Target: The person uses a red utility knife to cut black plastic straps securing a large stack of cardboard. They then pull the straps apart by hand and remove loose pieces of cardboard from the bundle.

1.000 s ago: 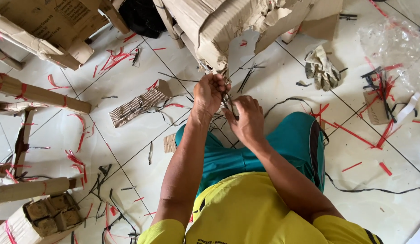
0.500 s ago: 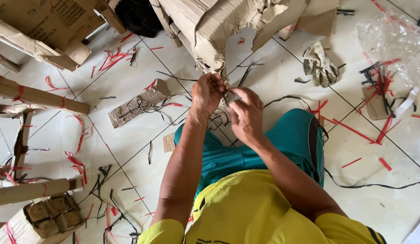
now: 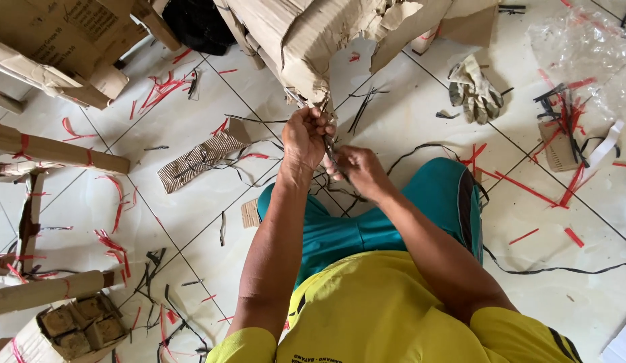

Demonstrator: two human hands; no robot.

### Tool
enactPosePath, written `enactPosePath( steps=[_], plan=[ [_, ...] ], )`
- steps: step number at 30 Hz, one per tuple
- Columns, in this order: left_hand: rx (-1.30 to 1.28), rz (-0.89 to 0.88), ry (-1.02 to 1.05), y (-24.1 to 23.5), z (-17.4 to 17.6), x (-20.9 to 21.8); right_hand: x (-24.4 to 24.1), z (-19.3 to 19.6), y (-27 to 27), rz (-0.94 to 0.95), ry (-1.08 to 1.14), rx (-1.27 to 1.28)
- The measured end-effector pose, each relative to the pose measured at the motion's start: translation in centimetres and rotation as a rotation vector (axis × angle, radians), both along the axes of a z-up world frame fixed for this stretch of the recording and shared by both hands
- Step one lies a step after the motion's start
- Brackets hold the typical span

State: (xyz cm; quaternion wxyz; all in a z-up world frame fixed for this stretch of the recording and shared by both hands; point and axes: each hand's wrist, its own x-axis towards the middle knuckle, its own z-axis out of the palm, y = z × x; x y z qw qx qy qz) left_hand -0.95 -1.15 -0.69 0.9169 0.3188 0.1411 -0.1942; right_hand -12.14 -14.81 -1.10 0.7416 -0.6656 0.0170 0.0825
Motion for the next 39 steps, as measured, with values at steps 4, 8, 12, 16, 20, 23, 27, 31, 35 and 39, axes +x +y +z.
enactPosePath(
  steps=[4, 8, 12, 16, 20, 23, 27, 31, 35, 39],
  plan=[
    [0.035, -0.025, 0.012, 0.3, 0.7, -0.7, -1.9, 1.6, -0.1, 0.138, -0.084, -0.265],
    [0.07, -0.072, 0.006, 0.3, 0.6, -0.1, -6.7, -3.1, -2.8, 0.468, -0.169, 0.286],
    [0.242, -0.054, -0.03, 0.0, 3.6, -1.7, -8.6, 4.8, -4.9, 0.65, -0.108, -0.178],
    [0.729, 0.028, -0.225, -0.4, 3.3, -2.8, -7.8, 5.6, -6.7, 0.61, 0.059, -0.987],
    [1.108, 0.179, -0.485, -0.9, 3.9, -4.4, -3.7, 8.8, -5.6, -0.115, -0.601, -0.94],
    [1.277, 0.151, -0.367, -1.1, 2.8, -3.3, 0.3, 9.8, -1.0, -0.013, -0.847, -0.744],
    [1.657, 0.25, -0.675, -1.7, 3.2, -5.3, 2.3, 9.6, 2.8, 0.079, -0.987, -0.735],
    [1.28, 0.158, -0.741, 0.3, 1.8, -4.4, 0.7, 8.1, 4.0, -0.199, -0.726, -0.49],
    [0.915, 0.168, -0.608, -0.3, 2.1, -6.6, -1.3, 5.1, 3.5, -0.397, -0.146, 0.15],
    [0.531, 0.128, -0.166, -0.7, 3.7, -5.6, -1.5, 2.7, 3.5, -0.339, 0.16, 0.511]
  ],
)
